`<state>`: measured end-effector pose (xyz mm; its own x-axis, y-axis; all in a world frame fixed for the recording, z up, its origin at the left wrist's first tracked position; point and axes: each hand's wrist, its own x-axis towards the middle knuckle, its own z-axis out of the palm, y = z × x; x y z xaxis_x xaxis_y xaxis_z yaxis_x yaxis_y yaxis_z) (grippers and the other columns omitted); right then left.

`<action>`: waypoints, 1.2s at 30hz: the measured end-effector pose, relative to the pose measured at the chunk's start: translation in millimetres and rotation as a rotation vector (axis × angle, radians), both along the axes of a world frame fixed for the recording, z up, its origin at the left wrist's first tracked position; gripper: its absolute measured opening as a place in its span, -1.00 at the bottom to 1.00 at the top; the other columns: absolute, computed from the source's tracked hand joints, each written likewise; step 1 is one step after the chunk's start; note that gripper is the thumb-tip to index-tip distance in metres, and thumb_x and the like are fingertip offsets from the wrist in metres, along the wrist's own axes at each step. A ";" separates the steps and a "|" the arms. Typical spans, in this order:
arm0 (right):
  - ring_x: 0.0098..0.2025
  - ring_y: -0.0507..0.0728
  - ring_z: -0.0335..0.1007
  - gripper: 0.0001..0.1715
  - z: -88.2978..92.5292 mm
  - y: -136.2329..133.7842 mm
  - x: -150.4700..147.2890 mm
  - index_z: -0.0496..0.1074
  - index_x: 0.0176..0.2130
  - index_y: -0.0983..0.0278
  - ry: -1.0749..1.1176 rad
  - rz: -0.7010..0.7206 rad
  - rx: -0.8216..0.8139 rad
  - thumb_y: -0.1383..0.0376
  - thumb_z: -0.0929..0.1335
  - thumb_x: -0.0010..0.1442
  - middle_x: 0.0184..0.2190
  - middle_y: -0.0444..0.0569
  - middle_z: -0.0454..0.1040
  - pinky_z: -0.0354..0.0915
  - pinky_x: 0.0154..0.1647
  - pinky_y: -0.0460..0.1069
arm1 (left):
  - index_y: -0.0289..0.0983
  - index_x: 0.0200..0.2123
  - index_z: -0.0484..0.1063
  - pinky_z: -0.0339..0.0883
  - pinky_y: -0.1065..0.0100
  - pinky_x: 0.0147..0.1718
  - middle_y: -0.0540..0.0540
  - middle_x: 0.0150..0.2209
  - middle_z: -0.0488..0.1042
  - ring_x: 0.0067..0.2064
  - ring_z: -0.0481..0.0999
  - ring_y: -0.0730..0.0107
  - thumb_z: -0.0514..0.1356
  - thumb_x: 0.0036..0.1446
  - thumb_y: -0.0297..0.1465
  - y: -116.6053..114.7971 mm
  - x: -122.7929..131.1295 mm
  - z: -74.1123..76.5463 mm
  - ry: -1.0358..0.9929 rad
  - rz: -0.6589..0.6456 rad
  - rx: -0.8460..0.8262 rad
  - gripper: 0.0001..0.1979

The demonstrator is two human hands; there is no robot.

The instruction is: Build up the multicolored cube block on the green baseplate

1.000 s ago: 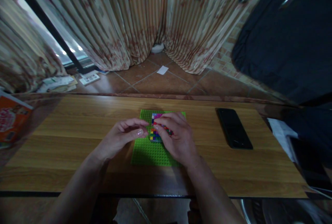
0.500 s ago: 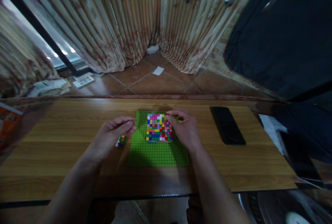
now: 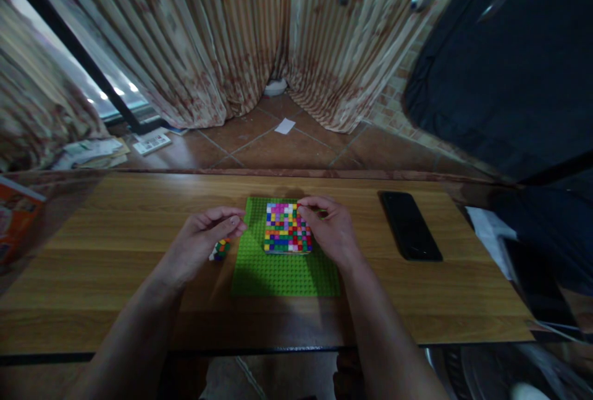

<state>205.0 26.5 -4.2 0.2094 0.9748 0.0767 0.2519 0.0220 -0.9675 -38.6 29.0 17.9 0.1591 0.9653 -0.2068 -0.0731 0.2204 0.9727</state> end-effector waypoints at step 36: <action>-0.32 0.07 0.50 -0.94 32.8 -34.2 -29.7 0.57 -0.29 0.18 -0.119 -0.196 0.446 0.30 0.45 0.15 -0.37 -0.13 0.58 0.40 -0.27 -0.03 | -0.33 -0.28 0.56 0.36 0.38 -0.24 -0.04 -0.39 0.56 -0.31 0.52 0.37 0.25 0.07 -0.28 12.3 -41.6 -6.2 0.396 0.120 0.234 -0.77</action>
<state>175.3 -7.6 28.6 0.3496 0.7849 0.5116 0.4008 0.3683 -0.8389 -80.2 41.3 11.7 -0.0032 1.0000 -0.0040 0.3016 0.0048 0.9534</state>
